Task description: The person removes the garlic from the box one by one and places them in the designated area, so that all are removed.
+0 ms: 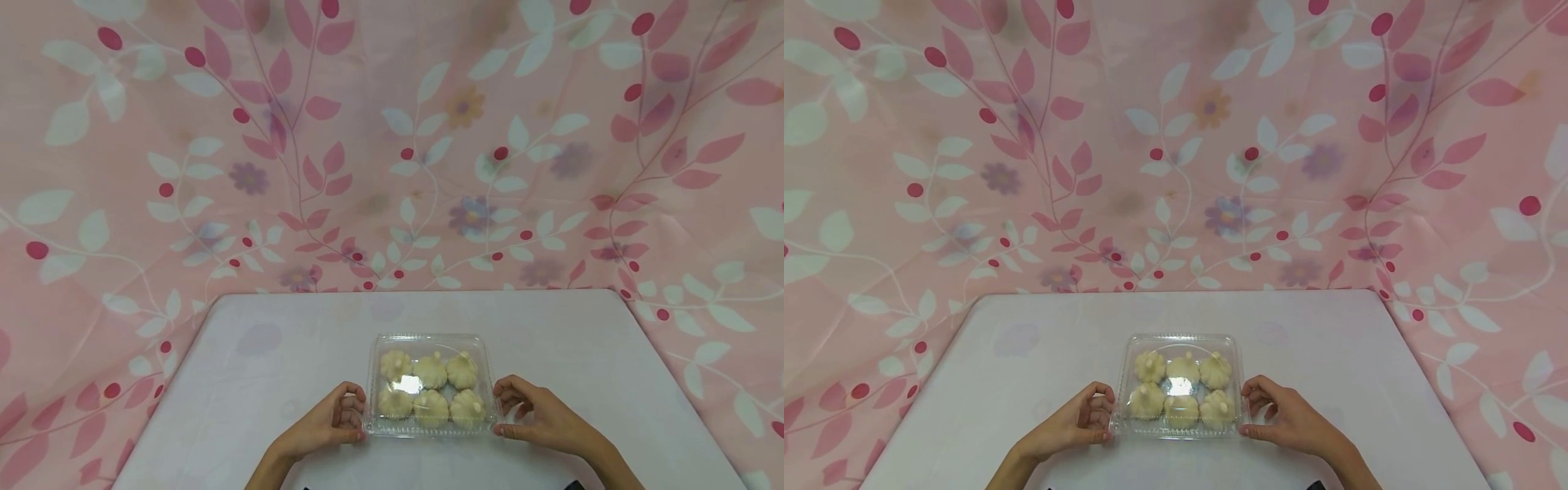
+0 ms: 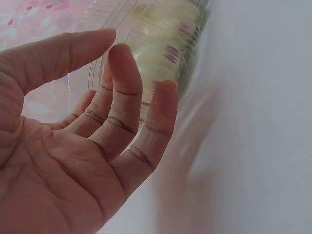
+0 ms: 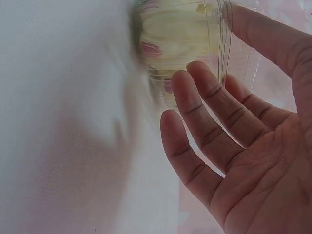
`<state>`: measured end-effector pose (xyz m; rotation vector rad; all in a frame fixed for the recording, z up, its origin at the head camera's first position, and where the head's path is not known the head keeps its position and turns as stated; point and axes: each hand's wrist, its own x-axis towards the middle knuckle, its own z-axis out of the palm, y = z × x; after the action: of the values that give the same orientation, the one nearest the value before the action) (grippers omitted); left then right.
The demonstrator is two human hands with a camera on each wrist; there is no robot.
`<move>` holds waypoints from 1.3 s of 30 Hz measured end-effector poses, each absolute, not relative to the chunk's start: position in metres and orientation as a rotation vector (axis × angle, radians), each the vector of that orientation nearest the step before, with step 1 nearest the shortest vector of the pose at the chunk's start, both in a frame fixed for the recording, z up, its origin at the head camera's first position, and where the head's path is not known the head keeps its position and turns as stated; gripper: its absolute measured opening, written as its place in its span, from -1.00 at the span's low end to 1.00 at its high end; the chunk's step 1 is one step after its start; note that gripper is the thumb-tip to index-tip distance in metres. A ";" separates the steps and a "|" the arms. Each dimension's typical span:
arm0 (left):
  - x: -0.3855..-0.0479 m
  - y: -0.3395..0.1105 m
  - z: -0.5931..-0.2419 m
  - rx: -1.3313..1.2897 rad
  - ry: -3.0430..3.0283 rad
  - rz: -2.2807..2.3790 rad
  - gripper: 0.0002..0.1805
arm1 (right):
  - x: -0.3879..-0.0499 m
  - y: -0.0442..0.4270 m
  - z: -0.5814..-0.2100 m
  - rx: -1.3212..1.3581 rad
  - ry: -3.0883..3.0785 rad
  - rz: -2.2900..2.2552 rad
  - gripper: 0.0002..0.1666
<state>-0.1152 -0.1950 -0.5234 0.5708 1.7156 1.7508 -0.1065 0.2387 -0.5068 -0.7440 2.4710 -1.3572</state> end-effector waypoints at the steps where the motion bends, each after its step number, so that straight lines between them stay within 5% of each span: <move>1: -0.115 -0.195 -0.523 0.565 1.699 1.760 -0.34 | -0.107 0.239 -0.507 -0.744 2.470 -1.361 -0.38; 39: -0.110 -0.185 -0.530 0.356 1.648 1.897 -0.35 | -0.107 0.239 -0.510 -0.710 2.395 -1.423 -0.38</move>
<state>-0.1104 -0.1853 -0.5301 0.3557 1.6485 1.8974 -0.1071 0.2389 -0.5098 -0.7101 2.3947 -1.4229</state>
